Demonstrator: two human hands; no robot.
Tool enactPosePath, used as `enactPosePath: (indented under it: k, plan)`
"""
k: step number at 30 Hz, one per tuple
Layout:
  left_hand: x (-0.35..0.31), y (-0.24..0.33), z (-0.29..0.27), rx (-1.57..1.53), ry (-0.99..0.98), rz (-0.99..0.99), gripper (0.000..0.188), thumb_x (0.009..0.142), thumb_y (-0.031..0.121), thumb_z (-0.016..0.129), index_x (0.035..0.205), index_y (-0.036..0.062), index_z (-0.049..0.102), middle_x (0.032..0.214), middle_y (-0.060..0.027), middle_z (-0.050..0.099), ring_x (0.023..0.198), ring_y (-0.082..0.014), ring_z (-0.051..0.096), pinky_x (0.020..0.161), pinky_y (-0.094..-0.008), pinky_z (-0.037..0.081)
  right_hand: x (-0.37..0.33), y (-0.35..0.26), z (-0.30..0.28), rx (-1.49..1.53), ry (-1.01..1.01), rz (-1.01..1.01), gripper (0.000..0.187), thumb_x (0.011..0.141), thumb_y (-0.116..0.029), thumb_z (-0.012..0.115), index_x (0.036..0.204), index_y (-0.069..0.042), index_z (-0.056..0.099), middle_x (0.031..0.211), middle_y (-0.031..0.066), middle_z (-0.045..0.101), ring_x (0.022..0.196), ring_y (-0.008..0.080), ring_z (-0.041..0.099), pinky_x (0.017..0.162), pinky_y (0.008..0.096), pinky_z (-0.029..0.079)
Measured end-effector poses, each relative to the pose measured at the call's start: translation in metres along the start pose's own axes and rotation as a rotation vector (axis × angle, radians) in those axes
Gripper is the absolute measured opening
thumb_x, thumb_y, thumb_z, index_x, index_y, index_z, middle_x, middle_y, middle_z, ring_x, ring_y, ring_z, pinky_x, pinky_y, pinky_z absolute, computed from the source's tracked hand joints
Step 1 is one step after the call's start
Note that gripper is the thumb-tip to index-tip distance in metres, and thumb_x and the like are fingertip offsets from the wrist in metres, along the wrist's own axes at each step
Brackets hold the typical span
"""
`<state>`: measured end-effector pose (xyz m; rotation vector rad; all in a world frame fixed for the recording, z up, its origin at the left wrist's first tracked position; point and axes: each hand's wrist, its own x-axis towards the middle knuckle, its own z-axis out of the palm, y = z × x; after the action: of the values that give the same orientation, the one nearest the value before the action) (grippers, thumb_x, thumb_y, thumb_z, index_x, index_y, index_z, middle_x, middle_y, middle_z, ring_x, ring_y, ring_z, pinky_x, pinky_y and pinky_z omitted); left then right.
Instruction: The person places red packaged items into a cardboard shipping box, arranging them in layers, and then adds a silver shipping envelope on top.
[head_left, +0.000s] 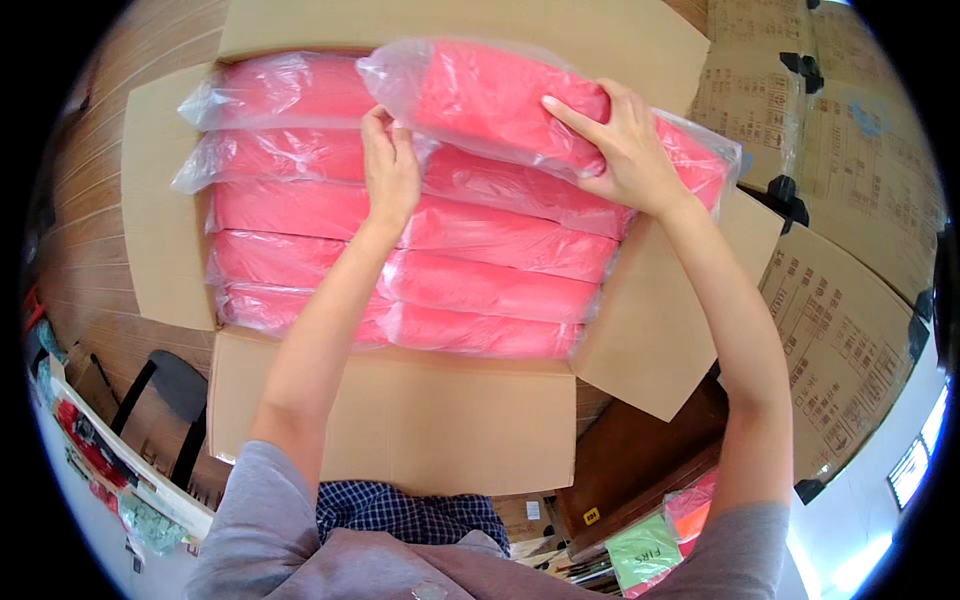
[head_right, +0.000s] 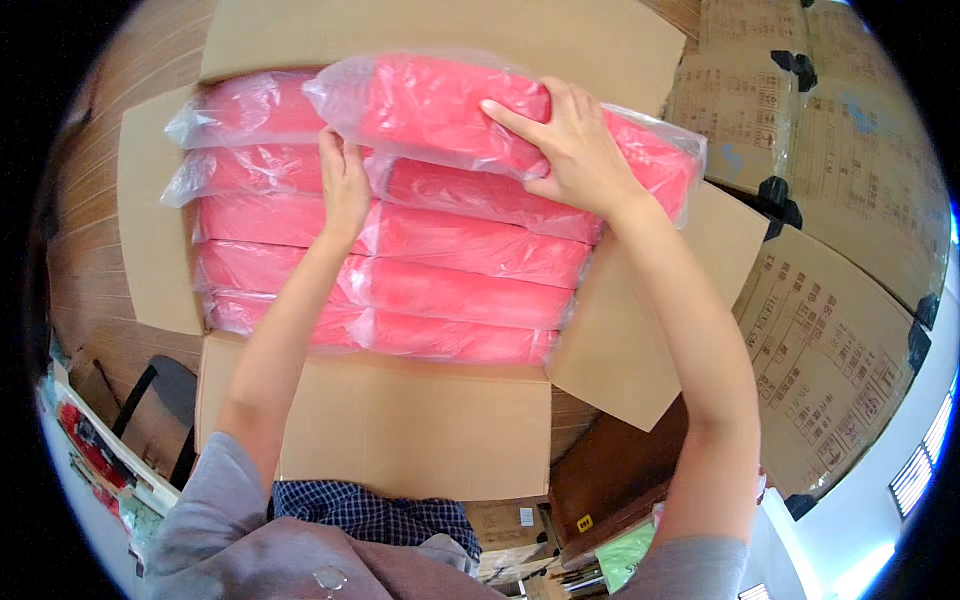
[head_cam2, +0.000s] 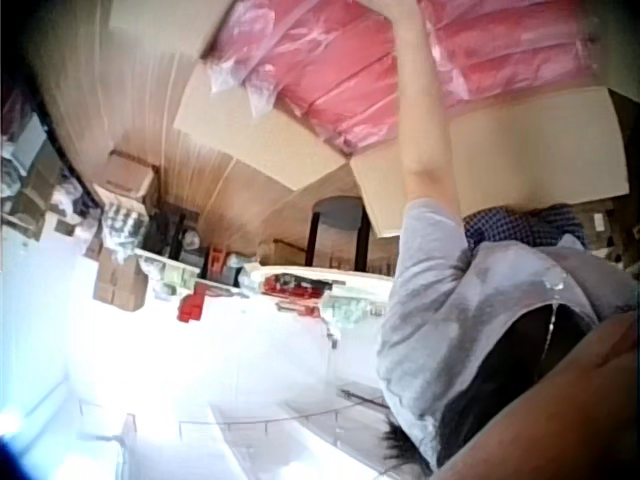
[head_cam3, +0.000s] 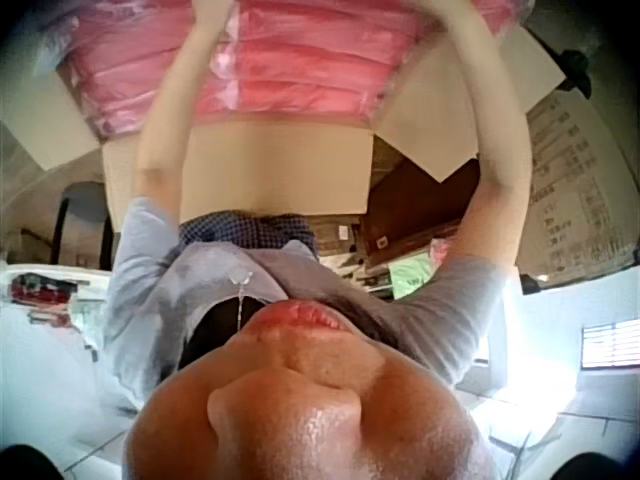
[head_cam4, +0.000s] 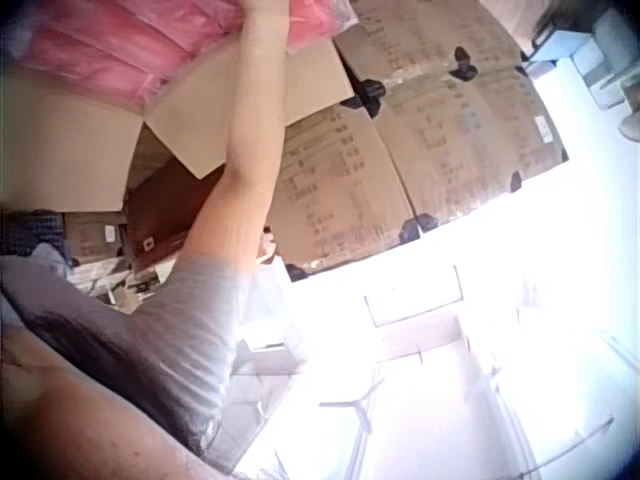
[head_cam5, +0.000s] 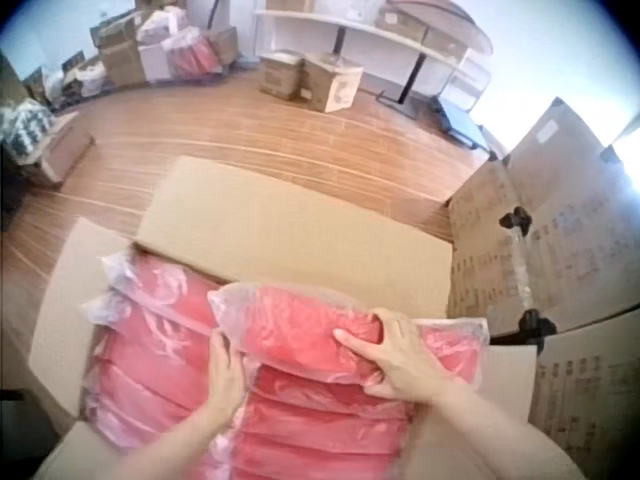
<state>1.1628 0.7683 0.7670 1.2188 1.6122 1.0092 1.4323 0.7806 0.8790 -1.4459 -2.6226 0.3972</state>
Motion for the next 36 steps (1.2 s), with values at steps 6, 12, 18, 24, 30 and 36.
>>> enactPosePath:
  k: [6, 12, 18, 24, 30, 36]
  plan:
    - [-0.005, 0.050, 0.007, -0.062, -0.057, 0.469, 0.052, 0.089, 0.021, 0.053, 0.133, -0.0019, 0.036, 0.133, -0.0243, 0.035, 0.124, -0.0356, 0.037, 0.104, -0.0416, 0.030, -0.020, 0.010, 0.021, 0.045, 0.026, 0.019, 0.086, 0.052, -0.020, 0.077, 0.132, -0.028, 0.047, 0.125, 0.0192, 0.039, 0.115, 0.0376, 0.040, 0.098, 0.0451, 0.036]
    - [0.008, 0.052, 0.026, 0.298, -0.124, 0.380, 0.048, 0.088, 0.024, 0.056, 0.132, 0.0098, 0.044, 0.135, -0.0248, 0.033, 0.126, -0.0394, 0.034, 0.103, -0.0434, 0.032, -0.019, 0.001, 0.015, -0.108, 0.022, 0.063, 0.091, 0.055, -0.029, 0.077, 0.137, -0.020, 0.039, 0.126, 0.0180, 0.039, 0.118, 0.0361, 0.040, 0.102, 0.0482, 0.032]
    - [0.030, 0.052, 0.020, 0.127, -0.079, 0.264, 0.055, 0.081, 0.024, 0.065, 0.125, -0.0039, 0.047, 0.123, -0.0234, 0.053, 0.117, -0.0356, 0.048, 0.101, -0.0394, 0.037, -0.080, 0.029, 0.009, -0.201, 0.091, 0.309, 0.093, 0.057, -0.034, 0.079, 0.138, -0.018, 0.037, 0.124, 0.0166, 0.041, 0.117, 0.0354, 0.040, 0.100, 0.0501, 0.029]
    - [0.016, 0.094, 0.034, 0.190, -0.120, 0.172, 0.063, 0.082, 0.017, 0.064, 0.134, -0.0043, 0.035, 0.131, -0.0255, 0.045, 0.124, -0.0345, 0.043, 0.103, -0.0366, 0.035, -0.102, 0.061, 0.013, -0.151, 0.120, 0.223, 0.089, 0.057, -0.036, 0.080, 0.135, -0.021, 0.040, 0.121, 0.0164, 0.042, 0.113, 0.0356, 0.041, 0.099, 0.0468, 0.031]
    - [-0.002, 0.082, 0.045, 0.193, -0.026, 0.252, 0.057, 0.083, 0.010, 0.062, 0.134, -0.0023, 0.038, 0.132, -0.0231, 0.046, 0.125, -0.0323, 0.043, 0.105, -0.0364, 0.033, -0.118, 0.058, 0.027, -0.106, 0.258, 0.158, 0.082, 0.057, -0.038, 0.081, 0.129, -0.019, 0.047, 0.120, 0.0158, 0.044, 0.114, 0.0349, 0.042, 0.098, 0.0456, 0.033]
    - [0.029, 0.032, 0.045, 0.516, -0.135, 0.243, 0.059, 0.087, 0.019, 0.058, 0.138, 0.0029, 0.032, 0.143, -0.0215, 0.031, 0.127, -0.0362, 0.038, 0.105, -0.0395, 0.032, -0.081, 0.065, 0.037, -0.226, 0.076, 0.148, 0.086, 0.055, -0.039, 0.077, 0.131, -0.015, 0.047, 0.120, 0.0146, 0.045, 0.111, 0.0331, 0.040, 0.098, 0.0455, 0.030]
